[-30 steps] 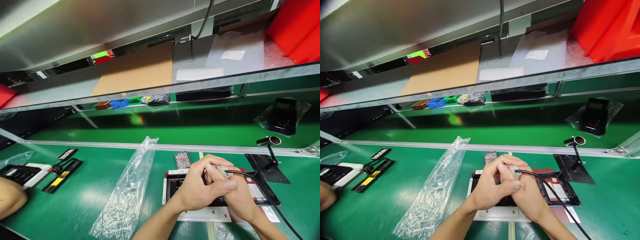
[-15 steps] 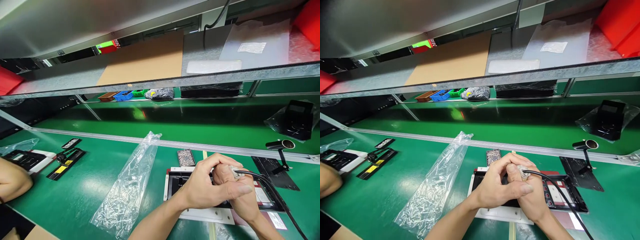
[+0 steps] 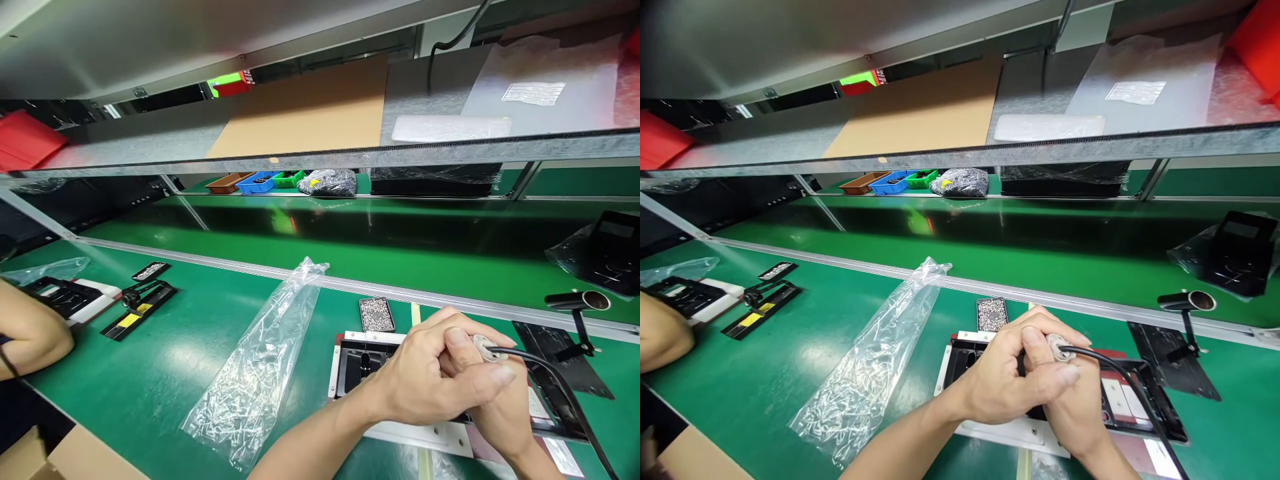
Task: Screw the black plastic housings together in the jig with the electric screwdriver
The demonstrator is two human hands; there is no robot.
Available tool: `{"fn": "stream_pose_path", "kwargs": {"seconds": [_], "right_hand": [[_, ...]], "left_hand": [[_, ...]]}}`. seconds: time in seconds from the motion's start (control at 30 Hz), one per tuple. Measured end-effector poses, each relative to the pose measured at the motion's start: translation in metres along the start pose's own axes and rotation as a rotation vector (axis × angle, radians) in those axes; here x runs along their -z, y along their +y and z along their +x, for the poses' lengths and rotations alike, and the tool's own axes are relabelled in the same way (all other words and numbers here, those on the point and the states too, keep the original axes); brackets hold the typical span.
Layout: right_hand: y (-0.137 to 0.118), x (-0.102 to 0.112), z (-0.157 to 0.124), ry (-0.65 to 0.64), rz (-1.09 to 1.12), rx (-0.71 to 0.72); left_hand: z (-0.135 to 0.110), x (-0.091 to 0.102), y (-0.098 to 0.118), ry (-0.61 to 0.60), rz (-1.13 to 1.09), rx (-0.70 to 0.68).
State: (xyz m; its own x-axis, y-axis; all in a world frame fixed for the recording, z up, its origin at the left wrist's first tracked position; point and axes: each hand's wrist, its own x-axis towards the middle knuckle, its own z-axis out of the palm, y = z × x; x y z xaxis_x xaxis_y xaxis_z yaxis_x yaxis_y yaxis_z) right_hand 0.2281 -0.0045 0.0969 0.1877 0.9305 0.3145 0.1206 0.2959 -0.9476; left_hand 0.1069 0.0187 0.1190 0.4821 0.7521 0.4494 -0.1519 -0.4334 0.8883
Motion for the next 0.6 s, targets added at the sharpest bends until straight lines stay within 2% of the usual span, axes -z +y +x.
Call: {"fn": "stream_pose_path", "kwargs": {"seconds": [0.13, 0.33, 0.47, 0.6], "right_hand": [[0.003, 0.001, -0.002, -0.01, 0.013, 0.024], [0.004, 0.001, -0.01, 0.083, 0.031, -0.071], [0.005, 0.002, -0.006, 0.021, -0.007, 0.033], [0.003, 0.003, -0.002, 0.019, -0.006, 0.078]], "left_hand": [[0.0, -0.005, -0.007, 0.011, -0.034, -0.054], [-0.001, -0.008, -0.014, 0.008, -0.084, -0.083], [-0.002, -0.007, -0.014, 0.0, -0.082, -0.038], [-0.003, -0.007, -0.014, -0.003, -0.077, -0.03]]}}
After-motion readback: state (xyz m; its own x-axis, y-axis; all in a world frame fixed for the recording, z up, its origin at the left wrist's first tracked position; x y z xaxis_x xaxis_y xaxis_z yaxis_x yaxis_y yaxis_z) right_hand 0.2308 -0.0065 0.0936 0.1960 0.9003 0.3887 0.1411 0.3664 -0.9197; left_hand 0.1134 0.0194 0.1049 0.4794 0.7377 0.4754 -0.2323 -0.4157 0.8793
